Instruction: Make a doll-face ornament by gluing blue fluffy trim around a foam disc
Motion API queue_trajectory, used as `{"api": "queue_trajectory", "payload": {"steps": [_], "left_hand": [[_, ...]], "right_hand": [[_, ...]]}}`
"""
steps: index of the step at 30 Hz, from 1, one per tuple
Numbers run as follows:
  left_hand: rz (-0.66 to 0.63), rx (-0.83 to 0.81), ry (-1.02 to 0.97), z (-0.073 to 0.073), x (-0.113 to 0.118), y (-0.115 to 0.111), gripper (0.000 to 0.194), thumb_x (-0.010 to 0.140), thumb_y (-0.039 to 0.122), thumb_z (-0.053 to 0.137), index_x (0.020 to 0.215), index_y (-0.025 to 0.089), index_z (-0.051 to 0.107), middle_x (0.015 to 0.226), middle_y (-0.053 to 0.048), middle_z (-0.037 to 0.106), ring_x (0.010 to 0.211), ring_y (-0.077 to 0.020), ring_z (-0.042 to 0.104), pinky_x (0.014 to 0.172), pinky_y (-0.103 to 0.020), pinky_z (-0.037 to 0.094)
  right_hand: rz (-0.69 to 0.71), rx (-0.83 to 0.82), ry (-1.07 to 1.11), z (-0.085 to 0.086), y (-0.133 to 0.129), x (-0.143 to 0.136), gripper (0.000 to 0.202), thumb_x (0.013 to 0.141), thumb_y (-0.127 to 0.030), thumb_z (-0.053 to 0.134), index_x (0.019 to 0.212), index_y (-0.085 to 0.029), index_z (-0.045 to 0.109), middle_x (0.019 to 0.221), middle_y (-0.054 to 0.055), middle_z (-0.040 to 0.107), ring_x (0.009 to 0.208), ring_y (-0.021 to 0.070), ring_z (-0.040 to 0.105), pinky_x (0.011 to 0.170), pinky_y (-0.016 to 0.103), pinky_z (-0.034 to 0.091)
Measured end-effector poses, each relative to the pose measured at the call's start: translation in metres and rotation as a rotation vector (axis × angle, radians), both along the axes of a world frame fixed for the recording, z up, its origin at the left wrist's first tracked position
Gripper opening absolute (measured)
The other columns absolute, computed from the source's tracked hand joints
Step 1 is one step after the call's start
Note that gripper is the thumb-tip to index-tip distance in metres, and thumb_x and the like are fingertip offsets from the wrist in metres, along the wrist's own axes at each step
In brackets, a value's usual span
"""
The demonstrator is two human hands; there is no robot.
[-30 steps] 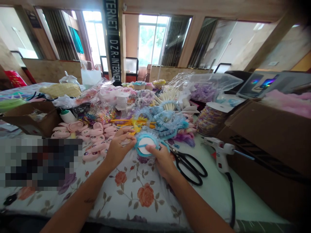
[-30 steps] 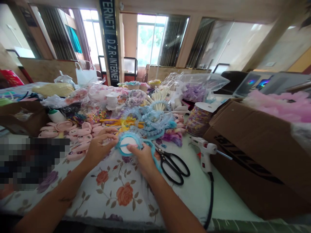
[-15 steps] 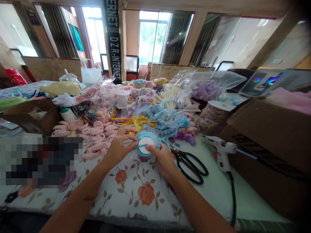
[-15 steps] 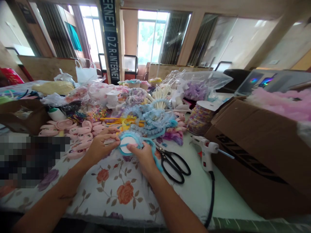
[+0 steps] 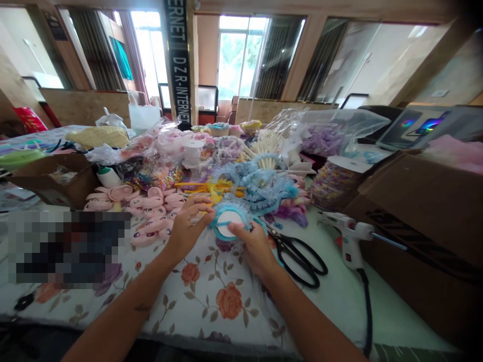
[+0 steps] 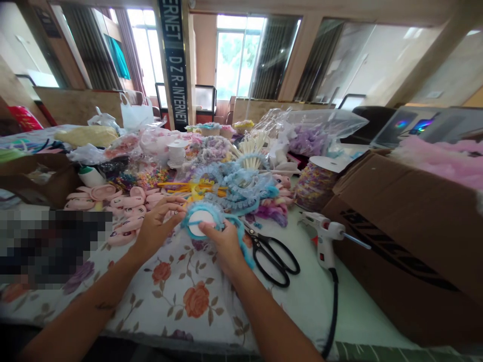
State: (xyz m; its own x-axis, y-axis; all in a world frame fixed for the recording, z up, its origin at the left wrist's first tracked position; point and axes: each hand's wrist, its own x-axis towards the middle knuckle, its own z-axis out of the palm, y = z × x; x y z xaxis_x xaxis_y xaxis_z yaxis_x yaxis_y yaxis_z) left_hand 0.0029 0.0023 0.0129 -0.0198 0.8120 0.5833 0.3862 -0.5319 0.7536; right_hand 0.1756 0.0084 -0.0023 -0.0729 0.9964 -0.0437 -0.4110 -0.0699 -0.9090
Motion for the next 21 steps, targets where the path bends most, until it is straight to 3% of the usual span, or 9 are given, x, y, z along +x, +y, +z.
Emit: {"api": "queue_trajectory", "payload": {"steps": [6,12,21], "left_hand": [[0.028,0.043,0.140,-0.0050,0.0029,0.0007,0.012,0.086,0.031,0.060,0.081,0.022,0.066,0.112,-0.007,0.061,0.117,-0.0235,0.052,0.102,-0.041,0.040],[0.001,-0.034,0.088,-0.0034,0.0028,0.0015,0.011,0.083,0.031,0.063,0.078,0.022,0.068,0.114,-0.007,0.061,0.117,-0.0248,0.052,0.101,-0.042,0.040],[-0.030,0.001,0.080,-0.0038,0.0063,-0.0016,0.011,0.084,0.030,0.062,0.077,0.021,0.066,0.114,-0.008,0.060,0.119,-0.0248,0.050,0.102,-0.042,0.039]], "right_hand": [[-0.022,0.006,-0.012,0.0000,0.0006,0.0006,0.031,0.056,-0.026,0.085,0.081,-0.016,0.069,0.076,0.000,0.071,0.070,0.0176,0.063,0.075,0.034,0.050],[-0.010,0.029,-0.045,-0.0003,0.0002,0.0019,0.032,0.057,-0.027,0.085,0.082,-0.015,0.069,0.078,0.002,0.071,0.071,0.0184,0.063,0.076,0.034,0.049],[0.000,0.023,-0.052,-0.0002,-0.0033,0.0052,0.031,0.058,-0.029,0.084,0.081,-0.016,0.067,0.076,0.001,0.069,0.071,0.0185,0.063,0.076,0.036,0.049]]}}
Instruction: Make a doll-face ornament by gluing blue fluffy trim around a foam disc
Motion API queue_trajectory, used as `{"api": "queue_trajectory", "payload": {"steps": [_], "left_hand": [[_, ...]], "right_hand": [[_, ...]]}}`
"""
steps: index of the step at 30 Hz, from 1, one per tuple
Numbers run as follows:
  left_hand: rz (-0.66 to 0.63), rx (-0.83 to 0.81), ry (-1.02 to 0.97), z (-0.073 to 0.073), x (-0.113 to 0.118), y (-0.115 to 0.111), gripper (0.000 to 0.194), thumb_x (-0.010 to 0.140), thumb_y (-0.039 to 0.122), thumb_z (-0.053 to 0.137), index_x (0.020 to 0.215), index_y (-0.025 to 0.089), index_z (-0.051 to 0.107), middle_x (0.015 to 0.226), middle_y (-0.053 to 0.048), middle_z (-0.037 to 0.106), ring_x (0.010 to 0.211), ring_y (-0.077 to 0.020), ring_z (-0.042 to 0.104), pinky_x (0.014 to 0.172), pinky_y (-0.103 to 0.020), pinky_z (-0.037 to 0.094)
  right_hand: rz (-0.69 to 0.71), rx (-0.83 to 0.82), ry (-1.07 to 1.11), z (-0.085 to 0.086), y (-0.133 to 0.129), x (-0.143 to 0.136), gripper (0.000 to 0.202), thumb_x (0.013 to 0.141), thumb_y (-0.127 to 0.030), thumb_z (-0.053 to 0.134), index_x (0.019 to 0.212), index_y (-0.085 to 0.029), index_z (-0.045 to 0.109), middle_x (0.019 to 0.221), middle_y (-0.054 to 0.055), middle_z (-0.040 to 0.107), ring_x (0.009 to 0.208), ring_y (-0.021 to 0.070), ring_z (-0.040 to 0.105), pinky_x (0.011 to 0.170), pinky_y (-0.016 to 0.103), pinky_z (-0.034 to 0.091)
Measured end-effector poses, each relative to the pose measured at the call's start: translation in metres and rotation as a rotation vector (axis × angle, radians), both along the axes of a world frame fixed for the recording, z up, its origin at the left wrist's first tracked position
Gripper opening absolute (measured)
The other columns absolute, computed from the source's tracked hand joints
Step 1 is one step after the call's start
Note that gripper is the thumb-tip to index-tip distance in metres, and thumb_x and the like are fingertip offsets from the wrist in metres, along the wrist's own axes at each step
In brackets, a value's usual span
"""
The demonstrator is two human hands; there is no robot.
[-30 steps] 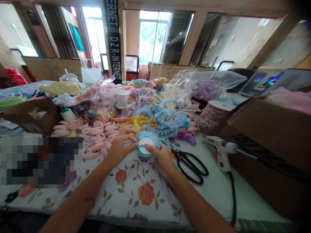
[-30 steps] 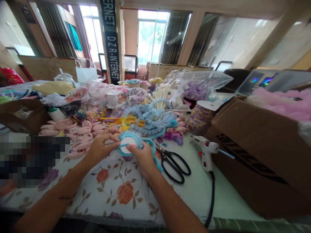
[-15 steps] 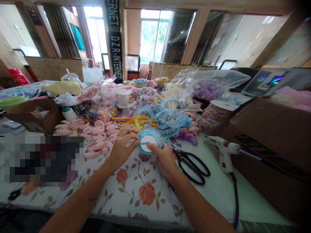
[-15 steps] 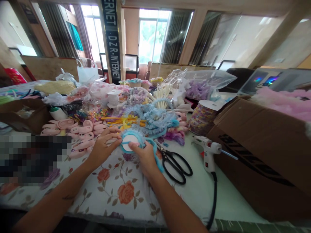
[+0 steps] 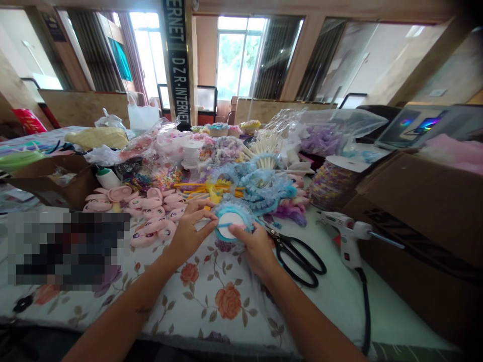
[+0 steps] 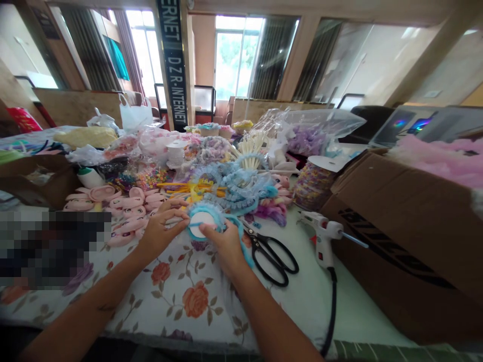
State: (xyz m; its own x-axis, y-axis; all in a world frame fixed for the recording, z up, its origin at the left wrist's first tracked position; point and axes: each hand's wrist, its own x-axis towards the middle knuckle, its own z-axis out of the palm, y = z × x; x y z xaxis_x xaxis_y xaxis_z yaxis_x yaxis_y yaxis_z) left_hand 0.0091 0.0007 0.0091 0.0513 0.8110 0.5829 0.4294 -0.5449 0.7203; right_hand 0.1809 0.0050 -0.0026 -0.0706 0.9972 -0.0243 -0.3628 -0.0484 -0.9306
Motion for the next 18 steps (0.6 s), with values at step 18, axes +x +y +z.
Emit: {"api": "queue_trajectory", "payload": {"steps": [18], "left_hand": [[0.049,0.007,0.027,0.0005,-0.0014,0.0023,0.017,0.086,0.035,0.058,0.077,0.021,0.064,0.114,-0.008,0.062,0.121,-0.0252,0.049,0.104,-0.043,0.038]], "right_hand": [[0.045,0.023,-0.067,0.0062,-0.0009,-0.0018,0.033,0.055,-0.029,0.085,0.082,-0.017,0.071,0.077,0.001,0.071,0.070,0.0187,0.062,0.074,0.034,0.049]]}}
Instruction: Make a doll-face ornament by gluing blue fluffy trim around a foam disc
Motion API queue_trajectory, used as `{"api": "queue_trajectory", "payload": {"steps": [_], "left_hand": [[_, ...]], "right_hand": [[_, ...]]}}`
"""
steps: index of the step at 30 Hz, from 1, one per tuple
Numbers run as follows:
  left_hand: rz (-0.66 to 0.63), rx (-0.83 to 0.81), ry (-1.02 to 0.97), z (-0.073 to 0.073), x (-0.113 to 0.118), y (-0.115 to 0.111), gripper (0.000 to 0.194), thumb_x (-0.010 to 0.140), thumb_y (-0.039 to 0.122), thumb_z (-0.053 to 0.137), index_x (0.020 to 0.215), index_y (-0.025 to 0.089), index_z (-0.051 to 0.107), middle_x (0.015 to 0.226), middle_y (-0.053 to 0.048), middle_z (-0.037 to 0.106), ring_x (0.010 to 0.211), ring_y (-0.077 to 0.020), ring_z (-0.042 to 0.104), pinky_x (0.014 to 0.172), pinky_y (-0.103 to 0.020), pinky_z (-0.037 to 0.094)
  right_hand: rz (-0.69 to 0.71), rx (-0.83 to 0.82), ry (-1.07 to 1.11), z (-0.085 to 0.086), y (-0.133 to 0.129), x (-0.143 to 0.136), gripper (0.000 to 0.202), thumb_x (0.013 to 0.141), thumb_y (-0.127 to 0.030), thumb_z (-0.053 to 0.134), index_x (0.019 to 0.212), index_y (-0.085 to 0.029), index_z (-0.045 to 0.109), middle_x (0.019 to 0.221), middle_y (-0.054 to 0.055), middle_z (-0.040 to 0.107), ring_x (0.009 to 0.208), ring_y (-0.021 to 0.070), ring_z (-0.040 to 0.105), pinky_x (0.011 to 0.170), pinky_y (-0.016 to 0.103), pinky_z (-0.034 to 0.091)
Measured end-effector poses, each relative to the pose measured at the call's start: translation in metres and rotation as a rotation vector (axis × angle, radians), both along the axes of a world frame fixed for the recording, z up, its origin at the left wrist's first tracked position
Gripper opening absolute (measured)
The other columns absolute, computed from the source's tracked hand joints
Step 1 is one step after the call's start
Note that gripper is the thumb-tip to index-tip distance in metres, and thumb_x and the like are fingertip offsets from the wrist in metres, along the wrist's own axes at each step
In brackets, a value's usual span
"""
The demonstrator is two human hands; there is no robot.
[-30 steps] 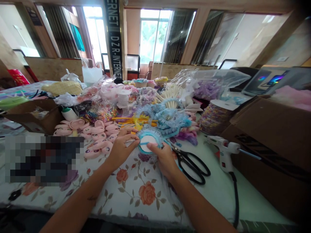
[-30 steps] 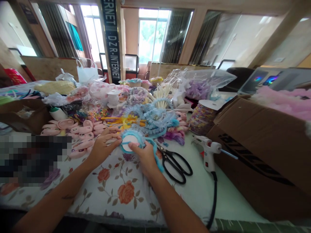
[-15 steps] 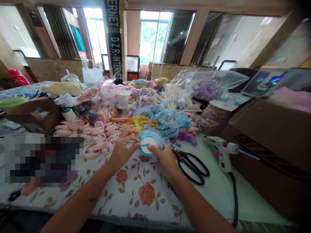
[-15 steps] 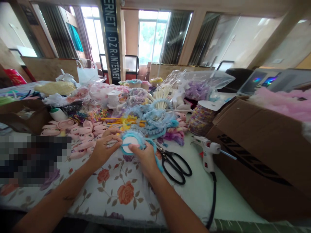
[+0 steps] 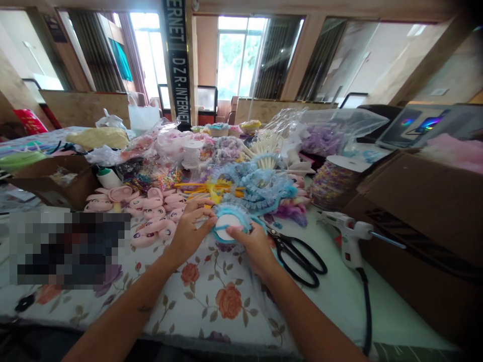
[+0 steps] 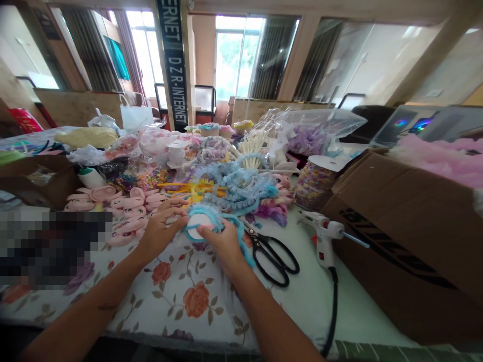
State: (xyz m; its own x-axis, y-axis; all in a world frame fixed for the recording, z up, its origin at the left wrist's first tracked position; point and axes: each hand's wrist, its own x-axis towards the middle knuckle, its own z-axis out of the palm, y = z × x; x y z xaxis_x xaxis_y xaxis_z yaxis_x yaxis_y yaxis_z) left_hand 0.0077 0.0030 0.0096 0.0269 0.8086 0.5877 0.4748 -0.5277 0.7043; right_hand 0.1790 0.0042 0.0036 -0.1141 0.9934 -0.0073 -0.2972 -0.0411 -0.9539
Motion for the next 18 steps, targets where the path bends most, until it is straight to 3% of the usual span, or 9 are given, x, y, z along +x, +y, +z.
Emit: {"api": "queue_trajectory", "payload": {"steps": [7,13,18], "left_hand": [[-0.061,-0.045,-0.101,-0.0012,0.0005,-0.0009,0.016,0.084,0.034,0.062,0.077,0.021,0.067,0.110,-0.008,0.063,0.113,-0.0240,0.055,0.102,-0.041,0.040],[-0.027,-0.063,-0.187,-0.0011,-0.0019,-0.0003,0.022,0.086,0.038,0.059,0.080,0.020,0.069,0.114,-0.009,0.063,0.114,-0.0244,0.056,0.102,-0.041,0.041],[0.017,-0.030,-0.106,-0.0006,-0.0014,0.0003,0.020,0.085,0.038,0.060,0.080,0.021,0.067,0.113,-0.008,0.062,0.114,-0.0246,0.055,0.104,-0.043,0.038]], "right_hand": [[0.015,0.036,-0.003,-0.0029,0.0003,0.0008,0.029,0.057,-0.029,0.084,0.079,-0.017,0.069,0.071,-0.001,0.068,0.065,0.0159,0.058,0.070,0.031,0.048],[0.000,0.033,-0.031,0.0016,0.0001,-0.0009,0.027,0.057,-0.029,0.083,0.076,-0.017,0.069,0.069,-0.001,0.068,0.064,0.0160,0.058,0.068,0.031,0.048],[0.001,0.048,-0.041,0.0020,-0.0006,-0.0012,0.031,0.057,-0.030,0.083,0.083,-0.017,0.072,0.078,0.001,0.072,0.072,0.0194,0.063,0.075,0.035,0.050]]}}
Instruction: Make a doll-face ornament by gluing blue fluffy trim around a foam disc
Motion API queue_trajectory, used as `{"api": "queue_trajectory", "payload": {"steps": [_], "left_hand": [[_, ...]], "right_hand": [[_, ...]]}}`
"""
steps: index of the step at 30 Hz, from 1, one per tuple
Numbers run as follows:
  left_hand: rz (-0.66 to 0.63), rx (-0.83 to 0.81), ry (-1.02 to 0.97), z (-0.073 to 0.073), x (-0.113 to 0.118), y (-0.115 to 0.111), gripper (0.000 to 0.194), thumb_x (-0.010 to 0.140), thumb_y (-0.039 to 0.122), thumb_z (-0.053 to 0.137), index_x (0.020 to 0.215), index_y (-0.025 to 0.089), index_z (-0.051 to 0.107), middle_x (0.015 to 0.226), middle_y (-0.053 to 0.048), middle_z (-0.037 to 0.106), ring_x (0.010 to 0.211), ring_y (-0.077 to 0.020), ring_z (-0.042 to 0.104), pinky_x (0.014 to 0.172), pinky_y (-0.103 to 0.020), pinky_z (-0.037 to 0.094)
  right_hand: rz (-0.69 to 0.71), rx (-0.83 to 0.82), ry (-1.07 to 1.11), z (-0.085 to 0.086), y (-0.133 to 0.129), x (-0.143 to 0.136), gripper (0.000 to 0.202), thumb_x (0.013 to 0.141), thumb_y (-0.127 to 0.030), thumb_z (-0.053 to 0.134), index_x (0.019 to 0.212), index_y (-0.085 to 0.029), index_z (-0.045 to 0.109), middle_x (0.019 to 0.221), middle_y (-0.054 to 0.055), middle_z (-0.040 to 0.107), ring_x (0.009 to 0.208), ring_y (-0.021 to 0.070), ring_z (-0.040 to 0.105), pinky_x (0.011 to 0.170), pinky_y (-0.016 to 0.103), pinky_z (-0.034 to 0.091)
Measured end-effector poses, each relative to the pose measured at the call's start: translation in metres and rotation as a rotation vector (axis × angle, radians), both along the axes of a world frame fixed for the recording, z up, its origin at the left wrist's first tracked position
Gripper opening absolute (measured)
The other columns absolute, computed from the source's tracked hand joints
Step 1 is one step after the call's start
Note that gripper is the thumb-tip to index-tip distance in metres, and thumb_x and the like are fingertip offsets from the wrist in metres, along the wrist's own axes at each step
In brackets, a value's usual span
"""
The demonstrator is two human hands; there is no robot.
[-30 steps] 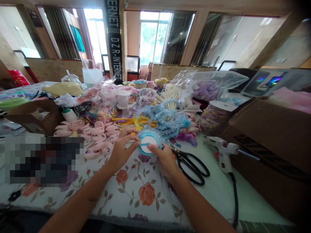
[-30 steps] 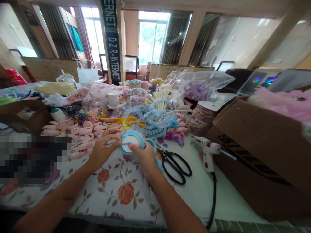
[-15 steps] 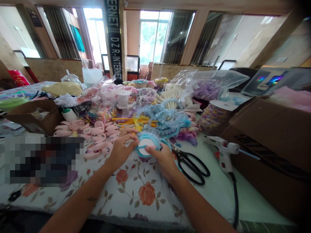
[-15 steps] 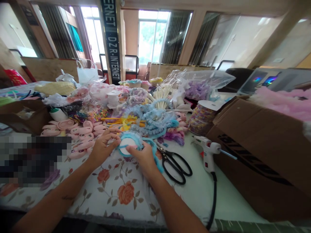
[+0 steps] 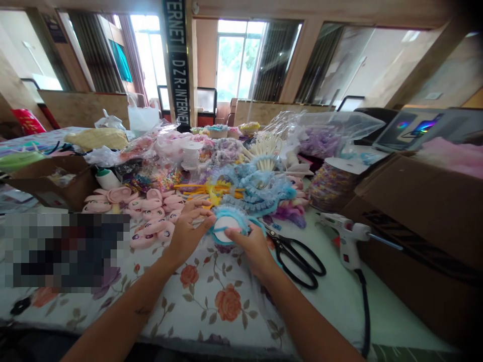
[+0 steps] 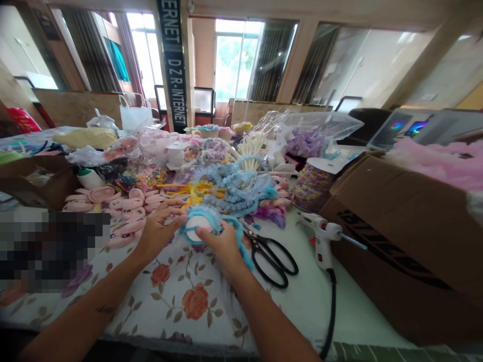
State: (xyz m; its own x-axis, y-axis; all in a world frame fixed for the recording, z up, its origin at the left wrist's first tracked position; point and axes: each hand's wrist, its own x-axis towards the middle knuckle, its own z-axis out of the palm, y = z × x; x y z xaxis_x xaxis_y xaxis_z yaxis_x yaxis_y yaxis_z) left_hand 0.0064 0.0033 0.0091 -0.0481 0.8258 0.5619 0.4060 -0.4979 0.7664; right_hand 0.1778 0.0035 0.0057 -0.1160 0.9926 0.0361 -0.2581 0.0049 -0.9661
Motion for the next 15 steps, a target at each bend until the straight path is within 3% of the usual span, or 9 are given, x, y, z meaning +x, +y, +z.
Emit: {"api": "queue_trajectory", "payload": {"steps": [8,15], "left_hand": [[-0.028,-0.035,0.058,-0.0020,0.0029,-0.0005,0.016,0.085,0.033,0.059,0.076,0.020,0.064,0.112,-0.007,0.062,0.115,-0.0243,0.053,0.102,-0.041,0.039],[-0.060,-0.063,-0.059,0.0001,0.0006,0.0002,0.021,0.087,0.036,0.056,0.079,0.019,0.064,0.113,-0.009,0.061,0.116,-0.0244,0.053,0.104,-0.041,0.037]], "right_hand": [[0.005,0.014,-0.073,-0.0091,0.0030,0.0031,0.039,0.058,-0.032,0.084,0.092,-0.018,0.071,0.089,0.004,0.073,0.081,0.0232,0.065,0.080,0.037,0.051],[-0.038,0.072,-0.200,-0.0057,0.0018,0.0015,0.037,0.059,-0.035,0.081,0.091,-0.018,0.070,0.087,0.005,0.073,0.081,0.0245,0.064,0.076,0.036,0.051]]}}
